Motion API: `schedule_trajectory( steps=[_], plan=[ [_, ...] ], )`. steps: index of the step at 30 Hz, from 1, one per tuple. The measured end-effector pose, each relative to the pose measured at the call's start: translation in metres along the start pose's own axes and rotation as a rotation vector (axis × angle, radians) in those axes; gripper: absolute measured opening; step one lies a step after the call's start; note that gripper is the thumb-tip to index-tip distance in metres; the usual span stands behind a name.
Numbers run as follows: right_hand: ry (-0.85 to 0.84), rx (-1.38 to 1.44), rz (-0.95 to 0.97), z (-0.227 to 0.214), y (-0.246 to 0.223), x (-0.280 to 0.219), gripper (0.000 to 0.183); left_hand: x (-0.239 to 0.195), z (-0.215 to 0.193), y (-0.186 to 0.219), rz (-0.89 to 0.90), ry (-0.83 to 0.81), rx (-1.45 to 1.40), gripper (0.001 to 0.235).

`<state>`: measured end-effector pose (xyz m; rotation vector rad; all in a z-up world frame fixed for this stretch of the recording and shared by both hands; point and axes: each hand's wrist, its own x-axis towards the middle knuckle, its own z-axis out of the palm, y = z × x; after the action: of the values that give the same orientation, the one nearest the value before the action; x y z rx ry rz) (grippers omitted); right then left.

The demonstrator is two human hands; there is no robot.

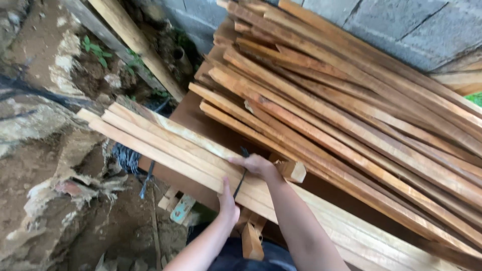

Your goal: The person aligns a stack of wooden planks on a workbench and secures them with black plastic ties. They wrap the ties around the bundle, pull them tight, and knot them to hold the planks together before lifting the completed bundle.

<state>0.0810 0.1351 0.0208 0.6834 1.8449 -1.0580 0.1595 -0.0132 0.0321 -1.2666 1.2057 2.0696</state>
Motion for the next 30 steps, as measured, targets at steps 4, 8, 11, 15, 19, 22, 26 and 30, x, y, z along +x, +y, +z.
schedule_trajectory(
  steps=[4, 8, 11, 15, 19, 22, 26, 30],
  plan=[
    [0.024, -0.040, 0.006, 0.001, -0.001, 0.011, 0.121, -0.027, 0.018, 0.024, -0.040, -0.006, 0.089, 0.101],
    [0.170, -0.126, -0.042, 0.009, 0.004, 0.005, 0.115, 0.027, -0.018, -0.004, -0.062, -0.062, 0.317, 0.118],
    [0.604, -0.253, -0.338, 0.031, 0.025, 0.008, 0.083, 0.070, -0.044, -0.018, -0.051, -0.130, 0.565, 0.122],
    [0.990, -0.390, -0.854, 0.057, 0.040, -0.012, 0.064, -0.004, -0.040, 0.043, -0.030, -0.235, 1.001, 0.110],
    [1.013, -0.370, -0.940, 0.060, 0.047, 0.014, 0.059, 0.104, -0.112, 0.022, 0.057, -0.363, 1.022, 0.102],
    [1.157, -0.309, -1.040, 0.066, 0.034, 0.010, 0.048, 0.112, -0.139, 0.051, 0.153, -0.263, 1.124, 0.088],
    [1.038, -0.335, -1.123, 0.091, 0.004, 0.013, 0.020, 0.134, -0.168, 0.098, 0.392, 0.094, 1.280, 0.061],
    [0.448, -0.116, -1.207, 0.128, -0.063, -0.034, 0.013, 0.204, -0.219, 0.147, 0.599, 0.400, 1.318, 0.043]
  ],
)
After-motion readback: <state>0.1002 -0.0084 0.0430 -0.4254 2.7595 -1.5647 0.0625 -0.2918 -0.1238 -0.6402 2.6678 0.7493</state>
